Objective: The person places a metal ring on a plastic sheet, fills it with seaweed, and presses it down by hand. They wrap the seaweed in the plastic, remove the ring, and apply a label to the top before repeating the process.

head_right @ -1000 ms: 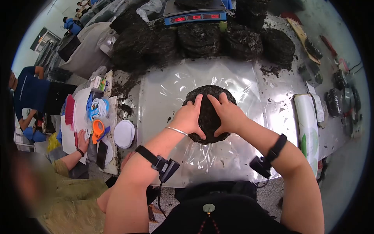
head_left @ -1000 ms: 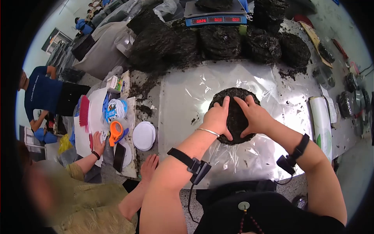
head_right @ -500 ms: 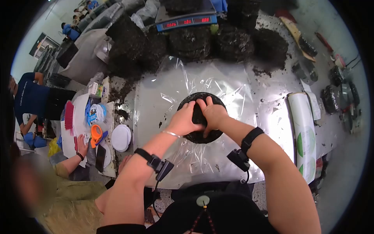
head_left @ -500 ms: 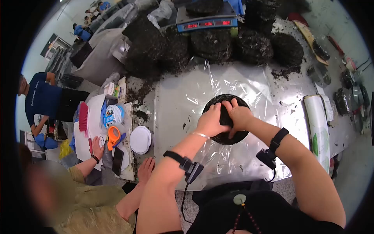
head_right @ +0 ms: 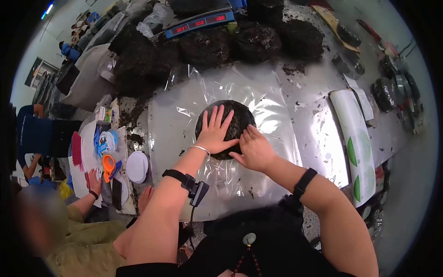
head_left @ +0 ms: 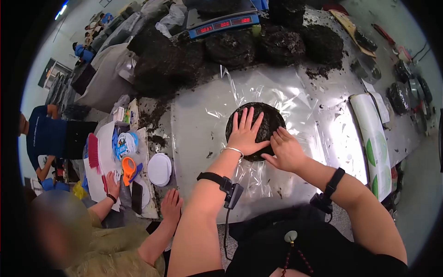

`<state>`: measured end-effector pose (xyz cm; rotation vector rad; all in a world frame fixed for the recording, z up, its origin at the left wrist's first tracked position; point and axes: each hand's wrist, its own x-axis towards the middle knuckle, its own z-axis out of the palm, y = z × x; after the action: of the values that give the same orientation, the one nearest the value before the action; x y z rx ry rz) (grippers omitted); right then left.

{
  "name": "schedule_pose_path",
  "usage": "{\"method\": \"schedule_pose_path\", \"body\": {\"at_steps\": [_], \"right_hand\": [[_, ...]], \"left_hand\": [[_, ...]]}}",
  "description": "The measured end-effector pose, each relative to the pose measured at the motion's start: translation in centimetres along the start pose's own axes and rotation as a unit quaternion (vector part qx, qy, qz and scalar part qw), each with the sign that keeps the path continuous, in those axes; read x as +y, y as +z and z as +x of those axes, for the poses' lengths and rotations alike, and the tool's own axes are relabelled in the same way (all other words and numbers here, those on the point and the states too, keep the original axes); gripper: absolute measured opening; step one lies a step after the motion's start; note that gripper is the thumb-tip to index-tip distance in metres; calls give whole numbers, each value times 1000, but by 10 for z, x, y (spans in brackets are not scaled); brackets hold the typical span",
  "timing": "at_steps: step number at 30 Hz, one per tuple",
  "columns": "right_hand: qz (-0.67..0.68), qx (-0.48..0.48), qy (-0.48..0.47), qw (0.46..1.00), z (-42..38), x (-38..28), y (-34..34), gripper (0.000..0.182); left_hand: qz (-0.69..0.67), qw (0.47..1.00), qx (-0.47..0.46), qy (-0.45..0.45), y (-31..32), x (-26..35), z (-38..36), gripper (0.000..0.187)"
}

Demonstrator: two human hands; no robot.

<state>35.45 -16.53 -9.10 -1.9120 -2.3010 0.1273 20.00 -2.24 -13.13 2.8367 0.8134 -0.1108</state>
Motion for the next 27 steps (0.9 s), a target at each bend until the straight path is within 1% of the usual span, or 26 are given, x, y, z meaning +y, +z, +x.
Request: {"method": "schedule_pose_path", "body": {"at_steps": [2,3,4,5,6,7,8,9,10,11,12,13,14,16,18,19,20,21,22,23,24,25,26,27], "right_hand": [[28,-75,25,996,6,-2,-19,70],[87,-19,9,996,3,5,-17,62],[111,128,73,983,-21,16,-33,58],[134,274,125,944,-54,14,-53,57],[160,271,230,921,-87,21,-26,66],[182,268,326,888,-112,29,17,79],[548,110,412,720,-124,23,52,66],[523,-106,436,725,-109,-8,26,47],[612,-197,374,669,-111,-23,45,39],[652,-169,286,682,-105,-24,47,42],[665,-145,243,692,-110,-20,41,36],[662,-129,230,702,-127,-14,26,34],[656,-120,207,715,-148,-11,5,37],[638,-126,168,740,-193,-18,-12,52],[618,-99,152,765,-199,-29,7,74],[631,-54,199,748,-184,-33,29,85],[676,-4,266,687,-155,-30,49,97],[772,79,316,546,-121,-22,60,115],[732,66,311,603,-81,-6,71,121],[627,180,213,727,-51,7,74,110],[470,307,144,815,-21,19,75,100],[428,290,97,850,-4,23,23,51],[597,245,197,738,5,29,-10,22],[625,318,79,708,7,17,-67,29]], "left_hand": [[-31,999,4,-2,0,-2,1,112],[-38,999,29,0,4,7,-8,113],[-39,997,73,2,-1,7,-7,115],[-40,995,95,2,-1,8,-7,116],[-43,991,126,-2,2,11,-9,117],[-47,988,144,-1,6,10,-8,118],[-36,991,132,-12,4,12,-7,117],[-31,989,144,-11,3,10,-4,117],[-27,989,148,-9,7,11,-8,117],[-29,988,149,-8,6,14,-11,115],[-29,989,146,-6,5,12,-10,113],[-30,989,144,-4,4,11,-11,111],[-28,988,148,-13,4,12,-12,110],[-24,988,151,-20,5,16,-15,110],[-14,991,123,-45,4,26,-21,113],[-14,991,125,-50,6,31,-23,114],[-13,992,116,-48,7,39,-33,115],[-22,989,133,-54,15,44,-38,115],[-12,990,130,-61,11,47,-37,115],[-3,990,123,-68,8,50,-39,114],[5,992,108,-71,9,53,-46,114],[36,992,102,-72,13,52,-46,114],[25,993,95,-71,8,50,-44,113],[9,994,87,-70,3,50,-44,113]]}}
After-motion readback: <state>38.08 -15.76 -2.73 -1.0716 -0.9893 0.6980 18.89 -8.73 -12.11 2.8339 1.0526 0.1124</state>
